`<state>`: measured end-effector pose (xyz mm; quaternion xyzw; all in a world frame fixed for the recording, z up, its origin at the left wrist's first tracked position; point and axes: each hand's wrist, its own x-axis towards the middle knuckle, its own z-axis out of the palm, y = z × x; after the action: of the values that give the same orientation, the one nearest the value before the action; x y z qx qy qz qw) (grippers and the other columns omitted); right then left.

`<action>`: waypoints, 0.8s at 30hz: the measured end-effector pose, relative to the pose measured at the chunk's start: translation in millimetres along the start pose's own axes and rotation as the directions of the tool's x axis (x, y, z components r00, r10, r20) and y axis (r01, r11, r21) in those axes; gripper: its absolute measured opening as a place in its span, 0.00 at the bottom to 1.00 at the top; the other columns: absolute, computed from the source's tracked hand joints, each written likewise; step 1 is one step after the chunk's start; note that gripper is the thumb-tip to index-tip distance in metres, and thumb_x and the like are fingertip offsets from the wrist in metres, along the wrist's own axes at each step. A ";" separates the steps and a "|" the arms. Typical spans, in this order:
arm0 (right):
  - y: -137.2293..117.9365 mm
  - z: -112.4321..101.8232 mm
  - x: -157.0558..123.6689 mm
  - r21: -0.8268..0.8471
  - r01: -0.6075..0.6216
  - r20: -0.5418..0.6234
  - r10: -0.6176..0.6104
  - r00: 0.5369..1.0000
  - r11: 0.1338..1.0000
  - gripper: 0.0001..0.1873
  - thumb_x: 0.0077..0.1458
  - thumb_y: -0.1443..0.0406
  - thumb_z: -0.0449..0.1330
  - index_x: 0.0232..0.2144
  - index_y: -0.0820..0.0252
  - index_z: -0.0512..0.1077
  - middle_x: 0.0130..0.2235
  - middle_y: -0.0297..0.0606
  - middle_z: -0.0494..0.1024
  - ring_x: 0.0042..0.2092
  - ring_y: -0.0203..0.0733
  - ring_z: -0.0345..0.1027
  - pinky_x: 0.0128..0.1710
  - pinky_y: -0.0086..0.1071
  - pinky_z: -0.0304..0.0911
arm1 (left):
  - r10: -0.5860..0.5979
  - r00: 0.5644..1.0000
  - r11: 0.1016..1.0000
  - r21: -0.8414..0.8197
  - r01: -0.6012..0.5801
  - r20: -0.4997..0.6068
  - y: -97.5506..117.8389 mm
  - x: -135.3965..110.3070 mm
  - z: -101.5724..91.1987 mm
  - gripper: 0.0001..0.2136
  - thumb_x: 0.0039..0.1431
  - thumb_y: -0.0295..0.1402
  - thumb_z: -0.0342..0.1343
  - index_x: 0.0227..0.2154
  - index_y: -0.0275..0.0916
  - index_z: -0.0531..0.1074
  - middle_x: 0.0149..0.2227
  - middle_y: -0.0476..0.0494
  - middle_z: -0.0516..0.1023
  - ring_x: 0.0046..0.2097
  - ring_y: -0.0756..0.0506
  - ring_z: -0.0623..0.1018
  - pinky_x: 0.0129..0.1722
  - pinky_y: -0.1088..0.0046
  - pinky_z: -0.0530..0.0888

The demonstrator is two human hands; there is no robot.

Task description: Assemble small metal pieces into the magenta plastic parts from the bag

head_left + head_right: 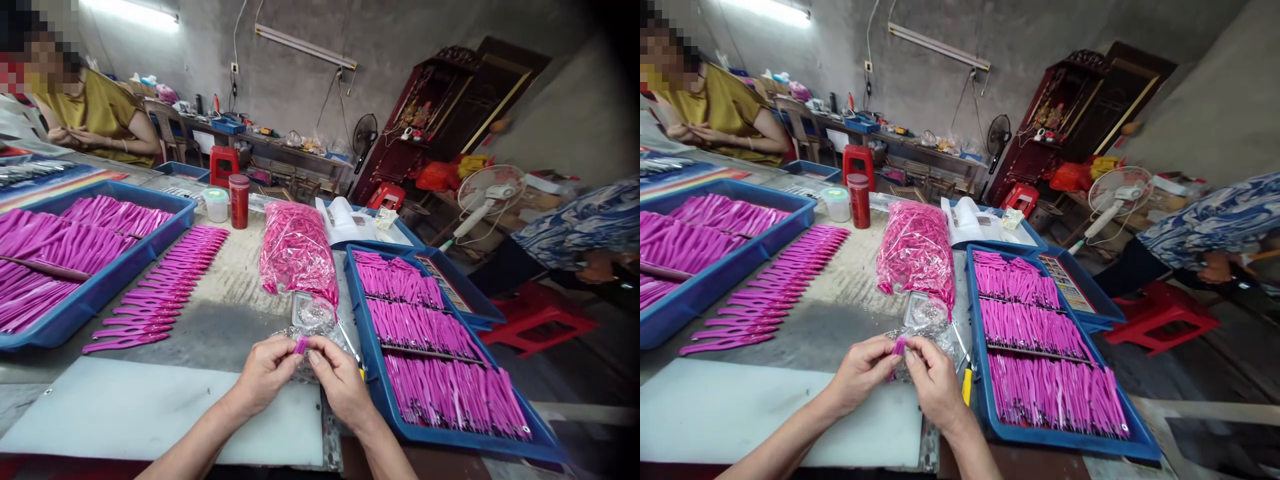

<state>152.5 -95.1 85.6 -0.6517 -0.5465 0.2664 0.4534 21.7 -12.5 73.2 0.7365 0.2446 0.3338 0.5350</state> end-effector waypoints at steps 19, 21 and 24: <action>16.9 19.2 -13.5 -0.194 0.231 -0.092 -0.252 0.963 0.954 0.12 0.58 0.65 0.48 0.26 0.59 0.68 0.23 0.33 0.68 0.26 0.35 0.63 0.26 0.26 0.57 | 0.375 0.924 0.864 0.331 -0.379 0.079 -30.9 -16.3 8.3 0.12 0.60 0.28 0.45 0.22 0.37 0.66 0.20 0.48 0.67 0.24 0.51 0.68 0.24 0.80 0.64; 19.1 19.2 -13.0 -0.205 0.265 -0.104 -0.290 0.951 0.942 0.12 0.58 0.66 0.48 0.26 0.59 0.67 0.23 0.33 0.67 0.25 0.35 0.63 0.25 0.26 0.57 | 0.421 0.905 0.845 0.336 -0.416 0.061 -32.7 -16.0 9.5 0.13 0.61 0.28 0.44 0.22 0.37 0.65 0.20 0.49 0.65 0.23 0.52 0.67 0.23 0.80 0.63; 18.7 14.7 -10.4 -0.233 0.302 -0.055 -0.323 0.945 0.924 0.10 0.58 0.67 0.48 0.27 0.59 0.67 0.23 0.32 0.67 0.25 0.34 0.63 0.25 0.25 0.58 | 0.439 0.896 0.834 0.341 -0.433 0.065 -32.0 -14.5 8.7 0.12 0.61 0.28 0.44 0.22 0.37 0.64 0.20 0.50 0.65 0.23 0.52 0.66 0.23 0.81 0.63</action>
<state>146.2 -100.4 61.0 -0.6142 -0.6483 0.0978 0.4392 18.6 -18.6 37.6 0.8527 0.1295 0.4041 0.3046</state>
